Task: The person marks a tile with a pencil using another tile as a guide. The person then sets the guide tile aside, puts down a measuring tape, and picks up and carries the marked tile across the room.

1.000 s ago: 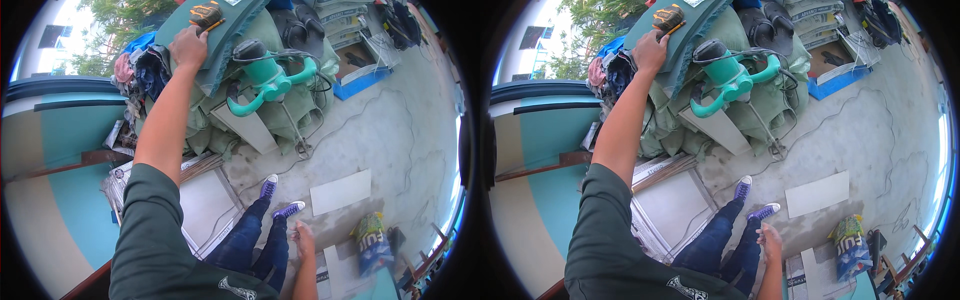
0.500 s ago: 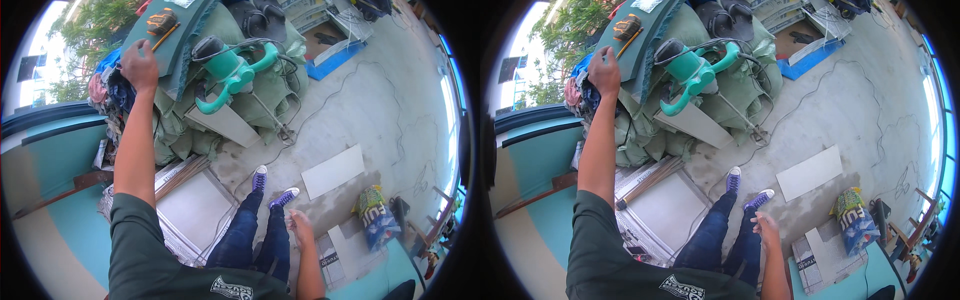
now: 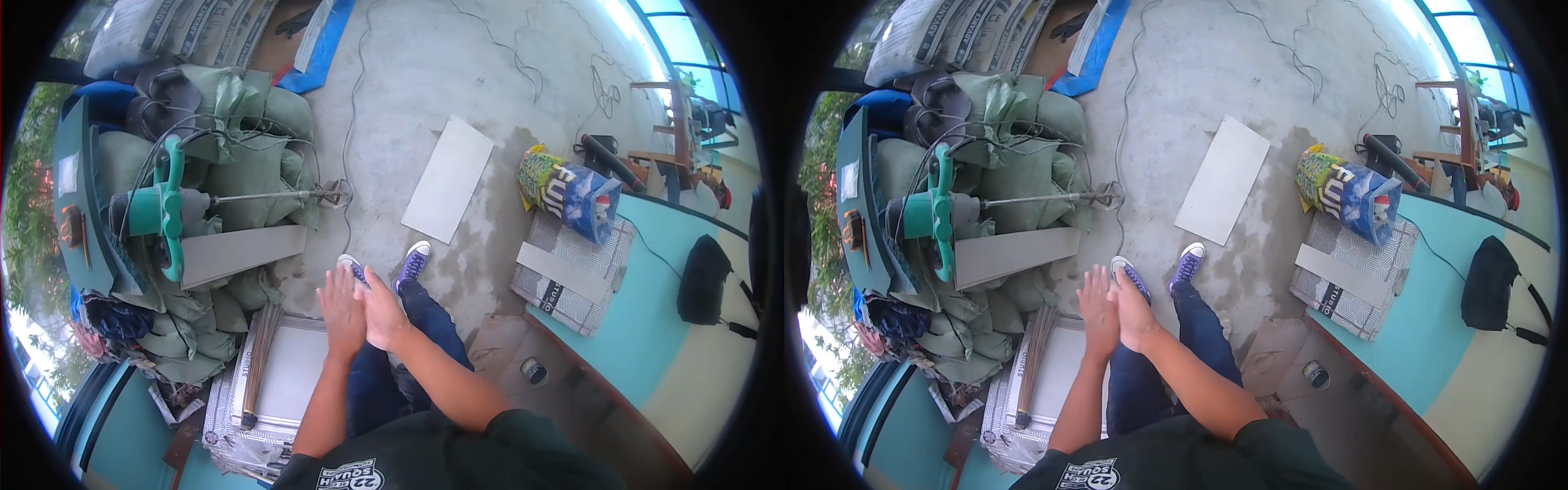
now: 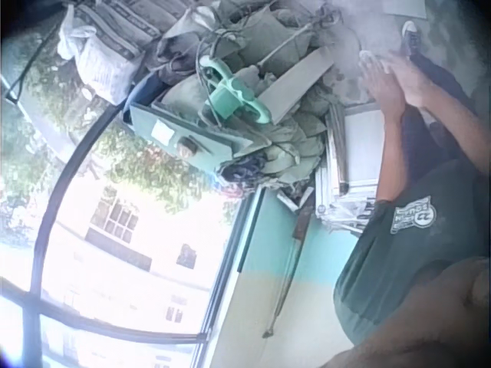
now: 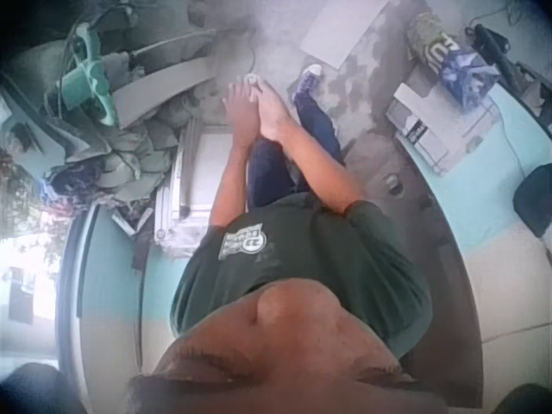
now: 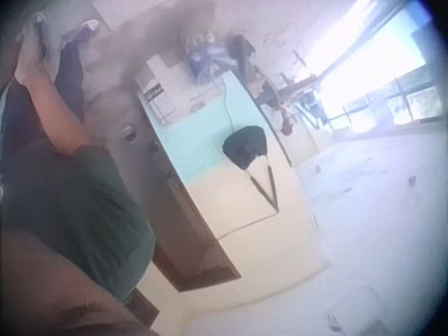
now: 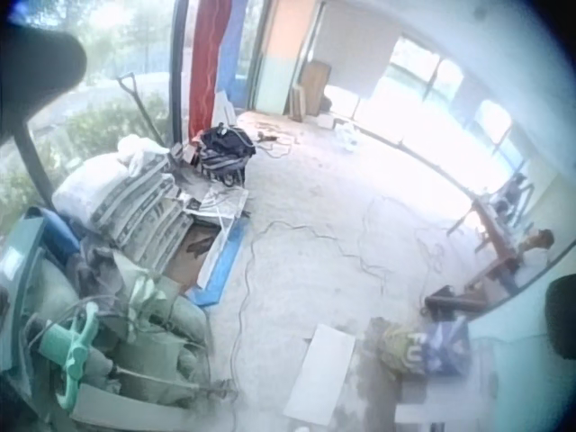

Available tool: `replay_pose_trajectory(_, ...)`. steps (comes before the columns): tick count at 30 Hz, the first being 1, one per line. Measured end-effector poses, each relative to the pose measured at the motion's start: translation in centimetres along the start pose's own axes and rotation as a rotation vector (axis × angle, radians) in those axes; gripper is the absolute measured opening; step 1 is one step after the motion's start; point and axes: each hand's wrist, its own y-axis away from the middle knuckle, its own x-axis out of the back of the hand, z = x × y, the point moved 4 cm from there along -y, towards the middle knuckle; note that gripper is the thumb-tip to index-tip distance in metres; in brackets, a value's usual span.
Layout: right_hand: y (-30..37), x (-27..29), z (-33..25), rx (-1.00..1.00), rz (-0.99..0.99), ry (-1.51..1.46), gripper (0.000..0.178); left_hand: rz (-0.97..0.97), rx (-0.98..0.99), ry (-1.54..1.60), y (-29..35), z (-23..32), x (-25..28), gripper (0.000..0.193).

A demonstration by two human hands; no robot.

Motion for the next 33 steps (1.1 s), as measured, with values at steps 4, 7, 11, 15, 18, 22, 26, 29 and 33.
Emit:
replay_pose_trajectory(4, 3.9, -3.5, -5.3, 0.237, -0.198, 0.153, 0.076, 0.018, 0.820, 1.132, -2.6, -5.8, -1.1, 0.066)
replay_pose_trajectory(7, 5.3, -3.0, -9.1, 0.912, -0.077, 1.257, 0.074, -0.188, 0.574, 1.436, -4.6, 2.6, -3.6, 0.068)
replay_pose_trajectory(11, 1.6, 18.1, -13.8, 0.796, 0.274, 1.057, 0.070, -0.314, 0.428, 1.339, -5.3, 21.3, -9.1, 0.064)
replay_pose_trajectory(15, 7.3, 13.1, -20.2, 0.260, 0.043, -0.261, 0.071, -0.211, -0.163, 0.030, -9.0, 20.5, -15.2, 0.057)
replay_pose_trajectory(18, 12.5, 10.1, -26.6, 0.399, -0.010, -0.250, 0.075, -0.326, 0.515, 0.672, -15.1, 12.1, -17.5, 0.053)
replay_pose_trajectory(22, 13.5, 16.5, -28.8, 1.059, 0.242, 0.939, 0.064, -0.457, 0.809, 1.207, -13.2, 25.8, -25.6, 0.065)
replay_pose_trajectory(26, 11.2, 28.0, -30.2, 0.605, 0.345, 0.180, 0.073, -0.513, 0.539, 0.710, -12.1, 29.1, -30.1, 0.066)
replay_pose_trajectory(29, 12.5, 27.7, -31.2, 0.453, 0.177, -0.397, 0.078, -0.513, -0.180, -0.176, -11.9, 29.8, -31.6, 0.068)
replay_pose_trajectory(33, 17.4, 27.0, -34.6, 0.590, -0.307, -0.740, 0.080, -0.534, 0.270, -0.240, -21.3, 19.3, -30.9, 0.066)
